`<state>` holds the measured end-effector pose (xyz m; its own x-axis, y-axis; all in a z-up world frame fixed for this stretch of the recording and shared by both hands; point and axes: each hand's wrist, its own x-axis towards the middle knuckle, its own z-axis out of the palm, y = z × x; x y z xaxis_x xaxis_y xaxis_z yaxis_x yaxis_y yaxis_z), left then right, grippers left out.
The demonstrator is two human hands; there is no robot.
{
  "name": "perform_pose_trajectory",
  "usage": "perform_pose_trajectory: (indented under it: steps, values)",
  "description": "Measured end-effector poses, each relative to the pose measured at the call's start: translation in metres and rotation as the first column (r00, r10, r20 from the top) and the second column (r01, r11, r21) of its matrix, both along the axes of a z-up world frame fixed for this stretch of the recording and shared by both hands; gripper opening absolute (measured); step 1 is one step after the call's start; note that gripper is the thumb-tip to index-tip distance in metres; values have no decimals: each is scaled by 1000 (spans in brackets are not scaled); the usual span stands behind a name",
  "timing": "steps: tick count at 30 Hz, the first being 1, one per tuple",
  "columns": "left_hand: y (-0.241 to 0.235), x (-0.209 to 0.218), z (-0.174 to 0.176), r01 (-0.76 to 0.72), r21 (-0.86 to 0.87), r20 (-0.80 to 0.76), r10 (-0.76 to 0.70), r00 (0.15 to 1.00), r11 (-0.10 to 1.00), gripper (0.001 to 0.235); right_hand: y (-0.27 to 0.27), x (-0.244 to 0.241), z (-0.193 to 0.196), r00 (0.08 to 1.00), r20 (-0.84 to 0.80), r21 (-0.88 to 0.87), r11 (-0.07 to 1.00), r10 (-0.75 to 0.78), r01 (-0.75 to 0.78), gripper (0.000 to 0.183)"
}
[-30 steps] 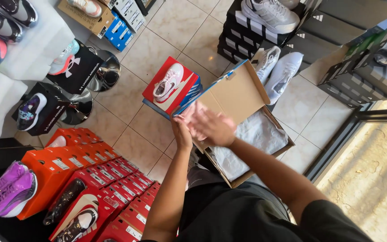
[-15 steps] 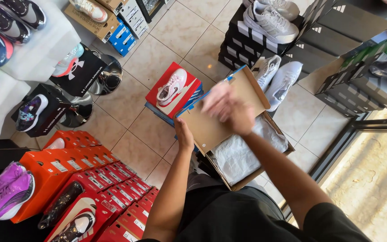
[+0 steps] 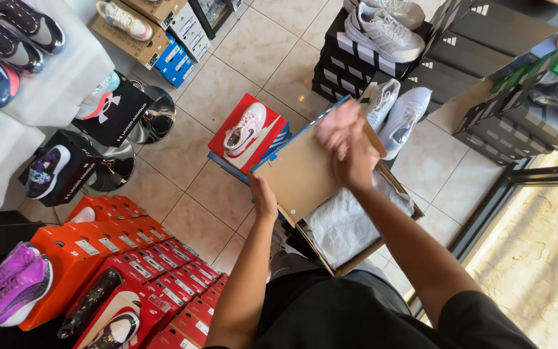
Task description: Wiping shoe boxes with a cloth and inspecting the shoes inside
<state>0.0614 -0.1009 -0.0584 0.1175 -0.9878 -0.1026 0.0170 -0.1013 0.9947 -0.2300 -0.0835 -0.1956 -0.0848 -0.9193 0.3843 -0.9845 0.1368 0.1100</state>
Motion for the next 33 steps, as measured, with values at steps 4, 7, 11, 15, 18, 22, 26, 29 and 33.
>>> perform_pose_trajectory:
  steps: [4,7,11,15,18,22,26,29,33]
  values:
    - [-3,-9,33,9,-87,32,-6,999,996,51,-6,77,218,554,828,-69,996,85,-49,28]
    - [4,-15,45,16,-92,-33,-19,999,996,55,35,132,200,276,909,-242,934,312,-261,31]
    - [28,-22,98,115,-267,-92,-144,985,957,63,127,100,145,-332,937,67,988,-110,-141,45]
    - [47,-2,107,322,-344,-179,-398,900,882,93,201,27,237,379,856,-240,919,352,-312,44]
    - [54,-4,130,684,-384,-158,-774,613,620,112,245,42,305,-641,761,79,994,-105,-70,77]
    - [49,-38,115,853,-137,371,-773,515,503,72,267,81,345,-432,557,777,629,-710,-32,84]
    - [42,-63,46,800,477,455,-881,128,363,98,268,119,315,-414,679,697,708,-606,109,80]
    - [40,-66,42,764,527,416,-897,149,372,105,276,123,223,-585,715,575,797,-382,183,82]
    - [35,-80,47,702,630,357,-927,118,332,121,276,113,153,-704,661,530,825,-259,194,79]
